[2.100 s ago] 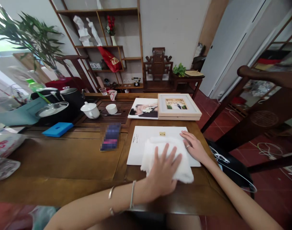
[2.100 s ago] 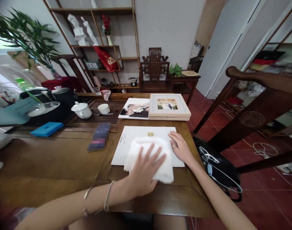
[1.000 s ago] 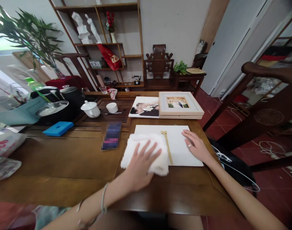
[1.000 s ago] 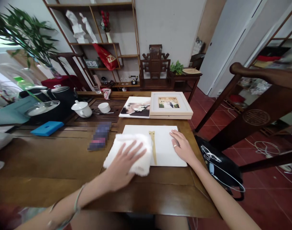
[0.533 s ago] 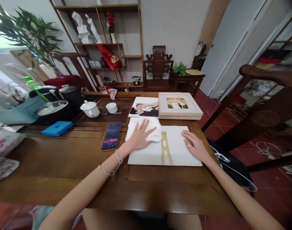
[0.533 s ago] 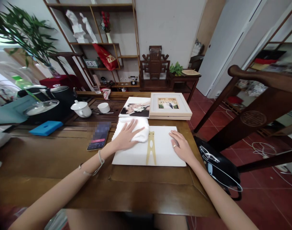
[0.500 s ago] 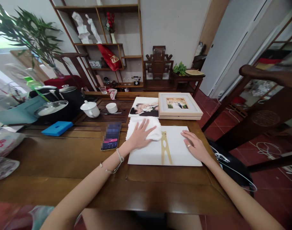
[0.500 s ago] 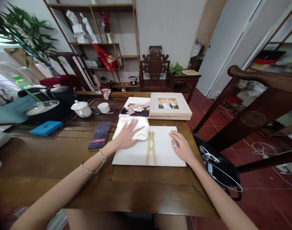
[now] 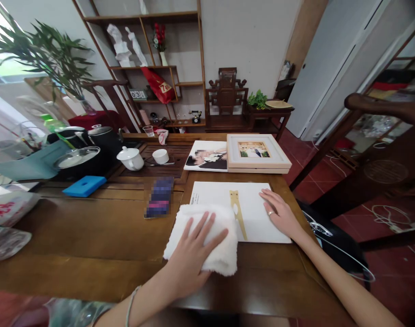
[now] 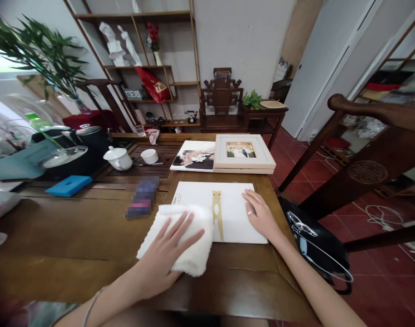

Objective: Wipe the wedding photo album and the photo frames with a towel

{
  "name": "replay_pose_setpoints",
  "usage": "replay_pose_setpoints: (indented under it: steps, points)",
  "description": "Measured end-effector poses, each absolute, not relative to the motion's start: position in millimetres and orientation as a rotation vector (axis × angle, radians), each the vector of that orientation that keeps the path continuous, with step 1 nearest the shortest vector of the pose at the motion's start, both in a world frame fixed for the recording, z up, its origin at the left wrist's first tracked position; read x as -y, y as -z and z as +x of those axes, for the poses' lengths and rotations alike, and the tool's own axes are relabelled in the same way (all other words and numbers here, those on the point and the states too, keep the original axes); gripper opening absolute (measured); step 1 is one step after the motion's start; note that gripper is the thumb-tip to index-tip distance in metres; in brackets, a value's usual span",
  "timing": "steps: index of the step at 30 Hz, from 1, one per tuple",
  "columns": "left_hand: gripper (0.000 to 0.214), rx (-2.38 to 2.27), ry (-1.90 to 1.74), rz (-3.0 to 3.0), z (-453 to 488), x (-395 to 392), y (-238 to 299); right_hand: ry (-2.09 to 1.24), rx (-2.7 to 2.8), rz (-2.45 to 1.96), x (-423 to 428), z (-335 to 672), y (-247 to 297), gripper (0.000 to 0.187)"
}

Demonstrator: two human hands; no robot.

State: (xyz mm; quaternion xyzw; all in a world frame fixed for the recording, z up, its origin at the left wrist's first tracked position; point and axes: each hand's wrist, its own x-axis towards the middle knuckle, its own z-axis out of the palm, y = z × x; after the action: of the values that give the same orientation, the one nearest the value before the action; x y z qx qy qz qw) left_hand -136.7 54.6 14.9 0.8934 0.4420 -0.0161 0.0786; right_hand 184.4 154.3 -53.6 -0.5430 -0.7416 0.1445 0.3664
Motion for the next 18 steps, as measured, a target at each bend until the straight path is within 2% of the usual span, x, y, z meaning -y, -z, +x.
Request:
replay_pose_setpoints:
  steps: [7, 10, 13, 18]
  points:
    - [0.071, -1.481, -0.032, 2.655, -128, -162, -9, -0.377, 1.908, -1.386, -155, 187, 53, 0.037]
    - [0.066, -1.553, -0.057, 2.655, -123, -188, -8, -0.385, 1.908, -1.377, -155, 187, 53, 0.037]
    - [0.068, -1.55, -0.053, 2.655, -119, -177, -7, -0.38, 1.898, -1.371, -156, 187, 53, 0.036]
    - [0.084, -1.486, -0.106, 2.672, -115, -100, -3, -0.373, 1.906, -1.378, -155, 186, 54, 0.037]
